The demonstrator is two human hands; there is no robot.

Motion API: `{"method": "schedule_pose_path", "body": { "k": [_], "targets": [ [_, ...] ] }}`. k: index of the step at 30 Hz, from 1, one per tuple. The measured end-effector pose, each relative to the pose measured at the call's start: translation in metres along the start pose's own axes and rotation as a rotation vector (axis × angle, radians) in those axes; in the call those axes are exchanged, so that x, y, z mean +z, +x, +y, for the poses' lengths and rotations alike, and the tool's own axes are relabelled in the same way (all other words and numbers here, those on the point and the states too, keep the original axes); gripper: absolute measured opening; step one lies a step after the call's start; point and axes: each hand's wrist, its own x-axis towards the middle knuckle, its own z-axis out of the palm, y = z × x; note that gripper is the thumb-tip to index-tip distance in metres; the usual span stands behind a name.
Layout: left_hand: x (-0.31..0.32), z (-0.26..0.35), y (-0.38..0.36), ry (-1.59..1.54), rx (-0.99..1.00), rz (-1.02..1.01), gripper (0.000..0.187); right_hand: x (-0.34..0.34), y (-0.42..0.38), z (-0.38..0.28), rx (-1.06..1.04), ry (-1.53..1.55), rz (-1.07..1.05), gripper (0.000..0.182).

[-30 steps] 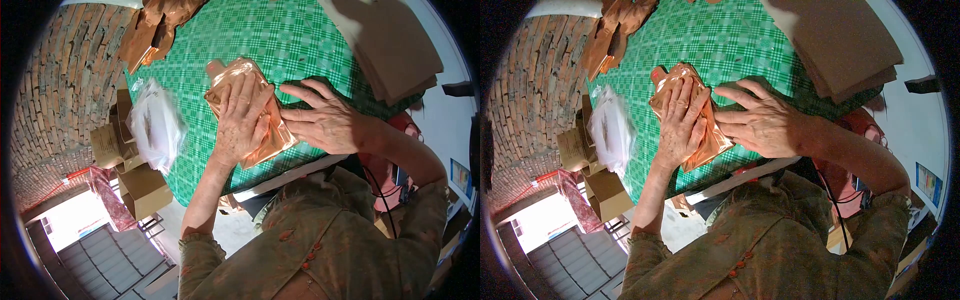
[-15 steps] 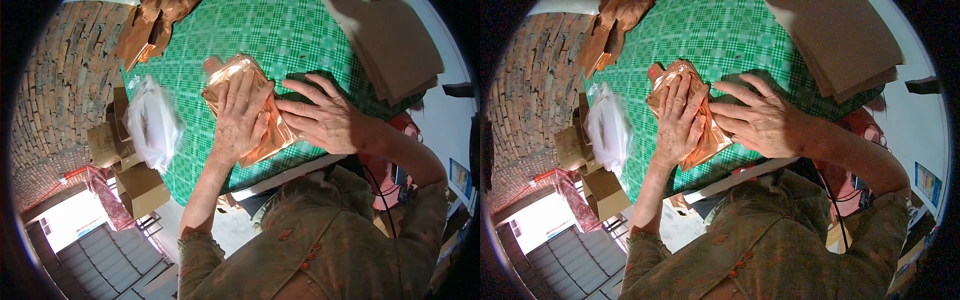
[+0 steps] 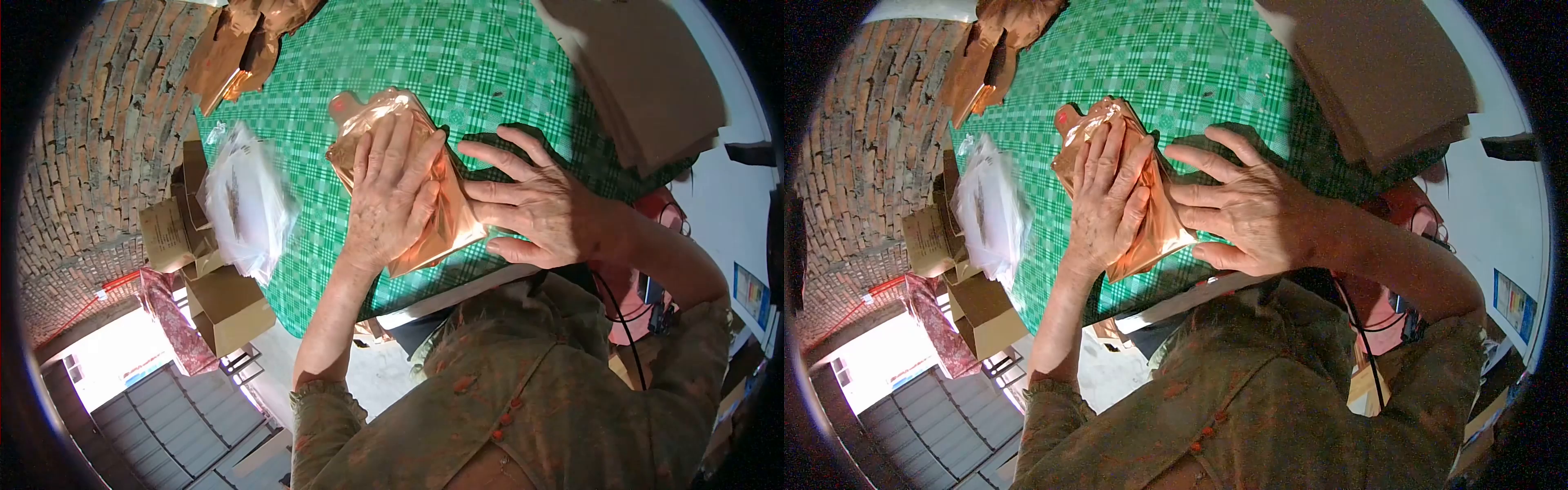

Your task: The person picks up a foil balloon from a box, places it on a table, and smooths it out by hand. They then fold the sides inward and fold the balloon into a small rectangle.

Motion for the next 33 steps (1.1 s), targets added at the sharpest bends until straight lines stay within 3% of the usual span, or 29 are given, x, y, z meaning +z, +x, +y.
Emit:
{"method": "schedule_pose_path", "body": {
  "k": [23,29,33],
  "targets": [
    [-0.011,0.007,-0.004,0.095,0.020,-0.044,0.059,0.012,-0.010,-0.025,0.066,-0.186,0.195,0.038],
    [-0.012,0.012,-0.004,0.012,0.008,0.030,0.062,0.018,-0.012,-0.030,0.085,-0.166,0.209,0.031],
    [-0.015,0.012,-0.004,-0.074,0.015,0.092,0.054,0.021,-0.013,-0.031,0.087,-0.180,0.232,0.027]
  ]
}}
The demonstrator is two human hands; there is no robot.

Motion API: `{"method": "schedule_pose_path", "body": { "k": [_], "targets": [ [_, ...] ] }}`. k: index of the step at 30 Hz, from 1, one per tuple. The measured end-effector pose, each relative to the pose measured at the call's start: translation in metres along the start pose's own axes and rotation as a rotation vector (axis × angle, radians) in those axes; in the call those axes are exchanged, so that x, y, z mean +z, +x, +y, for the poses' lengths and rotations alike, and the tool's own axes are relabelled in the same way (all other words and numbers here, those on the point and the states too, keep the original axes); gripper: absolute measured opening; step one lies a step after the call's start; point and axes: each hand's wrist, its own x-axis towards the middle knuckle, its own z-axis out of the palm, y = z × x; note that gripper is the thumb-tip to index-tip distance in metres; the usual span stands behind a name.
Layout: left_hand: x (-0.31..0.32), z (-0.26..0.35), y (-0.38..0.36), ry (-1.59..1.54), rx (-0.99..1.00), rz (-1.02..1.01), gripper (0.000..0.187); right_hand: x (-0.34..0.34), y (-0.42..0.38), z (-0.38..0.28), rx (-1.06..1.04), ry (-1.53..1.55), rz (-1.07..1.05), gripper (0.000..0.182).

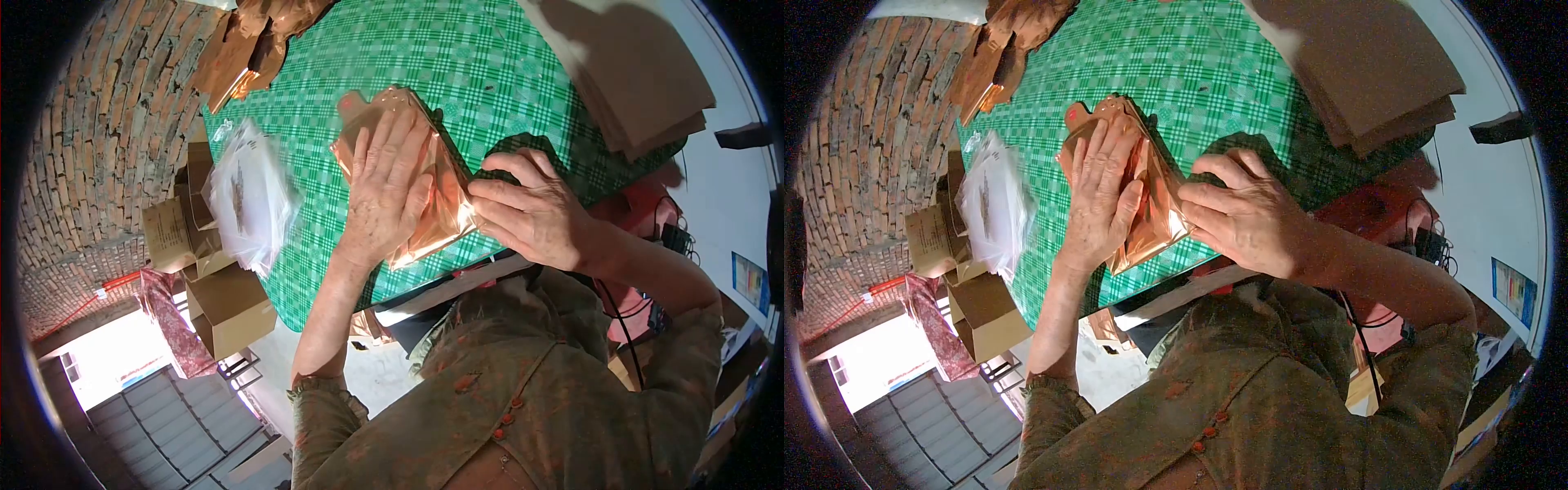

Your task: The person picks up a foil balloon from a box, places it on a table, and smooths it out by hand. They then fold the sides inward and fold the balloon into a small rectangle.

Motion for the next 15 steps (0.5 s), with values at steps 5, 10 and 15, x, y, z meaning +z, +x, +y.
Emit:
{"method": "schedule_pose_path", "body": {
  "k": [5,10,15],
  "targets": [
    [-0.019,-0.002,0.006,0.064,0.106,0.170,0.040,0.000,0.000,0.001,0.007,0.008,-0.010,0.027],
    [-0.024,-0.002,-0.026,0.054,-0.001,0.137,0.039,0.001,-0.001,0.001,0.025,0.036,-0.021,0.026],
    [-0.010,0.005,-0.045,0.030,-0.060,-0.046,0.050,0.003,0.000,0.001,0.028,0.027,-0.009,0.025]
  ]
}}
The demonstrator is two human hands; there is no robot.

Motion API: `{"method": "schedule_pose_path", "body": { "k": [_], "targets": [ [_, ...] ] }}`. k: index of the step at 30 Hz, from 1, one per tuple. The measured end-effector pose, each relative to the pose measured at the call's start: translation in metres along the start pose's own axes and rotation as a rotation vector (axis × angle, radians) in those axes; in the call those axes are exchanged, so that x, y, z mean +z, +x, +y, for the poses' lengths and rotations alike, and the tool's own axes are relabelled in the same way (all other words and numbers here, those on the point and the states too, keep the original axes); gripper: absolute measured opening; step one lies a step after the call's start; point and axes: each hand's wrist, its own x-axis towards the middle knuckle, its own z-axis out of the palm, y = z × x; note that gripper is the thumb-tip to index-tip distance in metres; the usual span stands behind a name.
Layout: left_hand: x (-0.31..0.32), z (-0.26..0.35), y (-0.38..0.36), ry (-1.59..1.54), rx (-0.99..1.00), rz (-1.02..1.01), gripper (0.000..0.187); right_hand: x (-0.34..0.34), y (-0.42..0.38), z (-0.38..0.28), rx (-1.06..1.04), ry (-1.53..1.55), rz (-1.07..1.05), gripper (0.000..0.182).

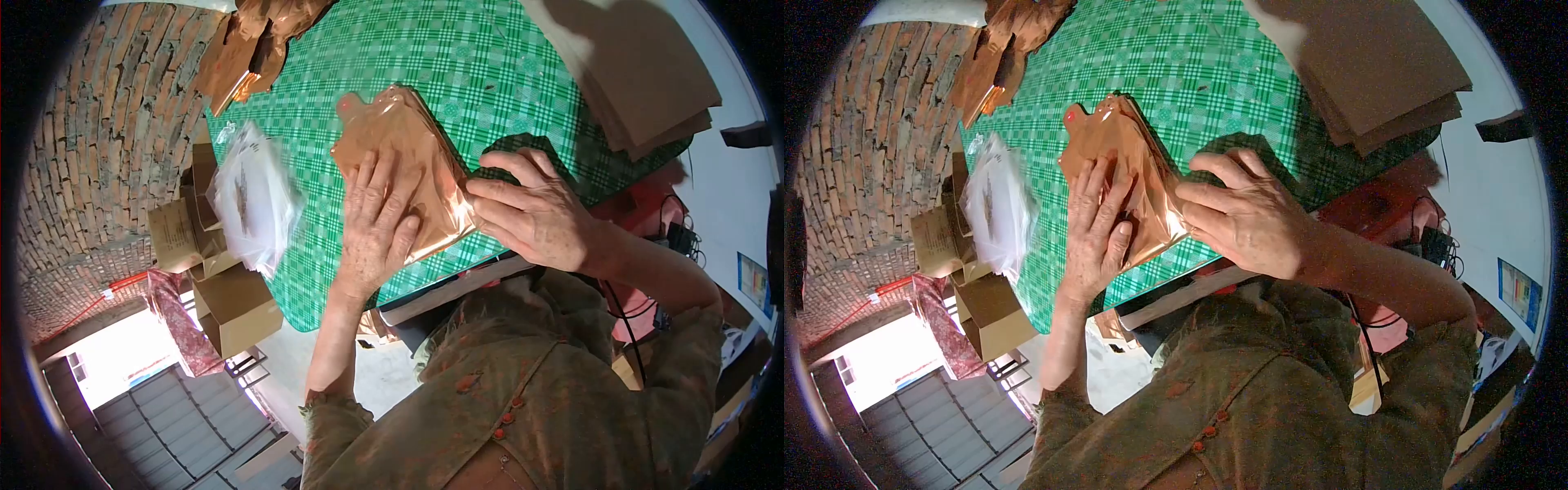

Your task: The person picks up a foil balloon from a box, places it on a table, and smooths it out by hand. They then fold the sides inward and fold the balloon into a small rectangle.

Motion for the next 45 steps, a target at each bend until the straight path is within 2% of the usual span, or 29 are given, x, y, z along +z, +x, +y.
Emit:
{"method": "schedule_pose_path", "body": {
  "k": [2,8,17,23,24,27,33,36,45],
  "targets": [
    [0.005,0.000,-0.002,-0.012,-0.007,-0.041,0.056,0.001,0.001,0.001,-0.005,-0.007,0.011,0.026],
    [0.009,0.000,-0.001,0.011,-0.005,-0.071,0.054,-0.006,0.009,0.009,-0.033,0.046,-0.075,0.028],
    [-0.002,0.001,0.007,-0.087,-0.015,-0.005,0.054,-0.005,0.014,0.013,-0.018,0.171,-0.099,0.034],
    [-0.011,-0.004,0.009,0.031,-0.033,-0.009,0.053,-0.007,0.017,0.026,-0.071,-0.086,0.030,0.040],
    [-0.007,-0.007,0.010,0.050,-0.015,0.053,0.050,-0.006,0.018,0.029,-0.094,-0.129,0.038,0.035],
    [-0.002,-0.016,0.013,0.031,-0.011,0.072,0.048,-0.008,0.023,0.032,-0.137,-0.185,0.002,0.032],
    [-0.001,-0.023,0.027,0.023,0.076,0.090,0.046,-0.004,0.030,0.039,-0.158,-0.177,0.015,0.032],
    [0.003,-0.021,0.025,0.002,0.032,0.008,0.047,0.000,0.031,0.040,-0.162,-0.222,-0.001,0.033],
    [0.007,-0.022,0.026,-0.003,0.043,-0.006,0.048,0.001,0.036,0.039,-0.164,-0.238,-0.026,0.031]
  ]
}}
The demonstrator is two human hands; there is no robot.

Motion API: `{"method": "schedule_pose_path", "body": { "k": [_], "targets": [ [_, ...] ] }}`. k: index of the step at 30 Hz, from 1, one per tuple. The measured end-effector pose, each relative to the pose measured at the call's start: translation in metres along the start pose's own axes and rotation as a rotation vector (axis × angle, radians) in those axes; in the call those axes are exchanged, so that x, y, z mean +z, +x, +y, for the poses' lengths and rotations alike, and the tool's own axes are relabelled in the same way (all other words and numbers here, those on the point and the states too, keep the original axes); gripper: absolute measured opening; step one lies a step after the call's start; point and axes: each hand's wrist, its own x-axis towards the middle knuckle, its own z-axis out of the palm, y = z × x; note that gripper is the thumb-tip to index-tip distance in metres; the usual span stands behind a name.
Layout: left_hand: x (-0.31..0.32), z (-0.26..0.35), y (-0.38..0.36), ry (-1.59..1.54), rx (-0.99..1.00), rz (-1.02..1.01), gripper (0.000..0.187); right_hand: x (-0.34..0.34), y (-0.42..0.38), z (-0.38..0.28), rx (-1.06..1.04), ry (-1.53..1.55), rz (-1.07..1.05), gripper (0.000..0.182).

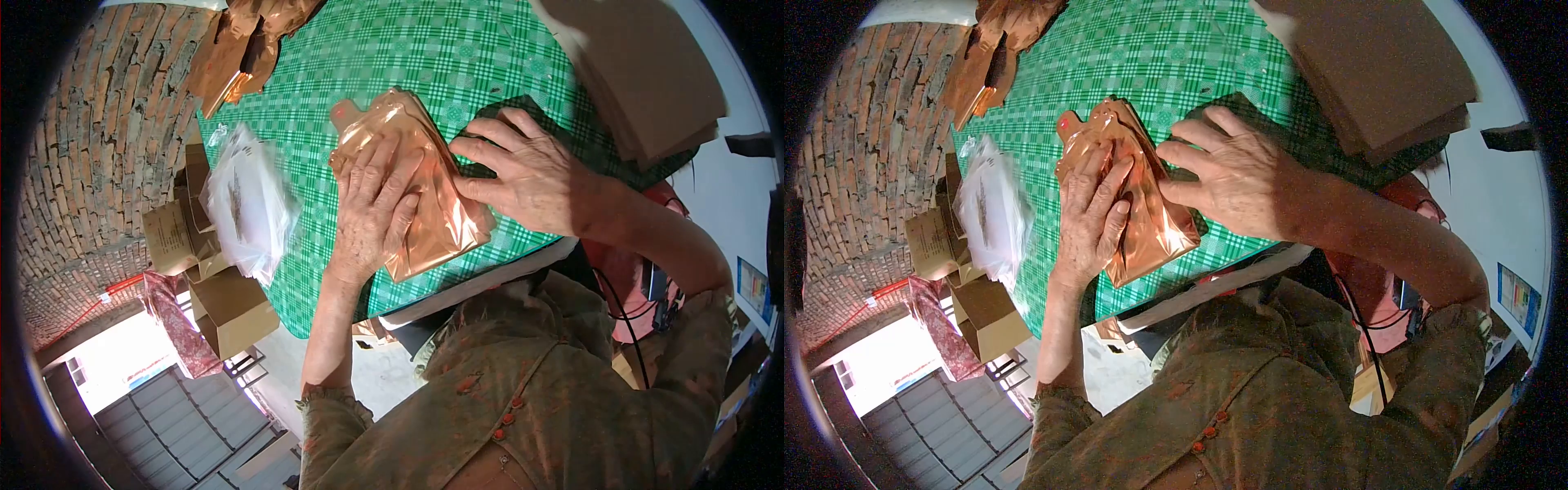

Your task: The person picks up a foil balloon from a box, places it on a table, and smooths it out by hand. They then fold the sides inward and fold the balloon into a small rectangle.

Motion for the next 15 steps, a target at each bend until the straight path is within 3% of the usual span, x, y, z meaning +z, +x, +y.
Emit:
{"method": "schedule_pose_path", "body": {
  "k": [15],
  "targets": [
    [0.0013,0.0024,0.0014,0.123,0.024,-0.061,0.046,-0.0022,0.0007,0.0005,-0.015,-0.045,-0.063,0.032]
  ]
}}
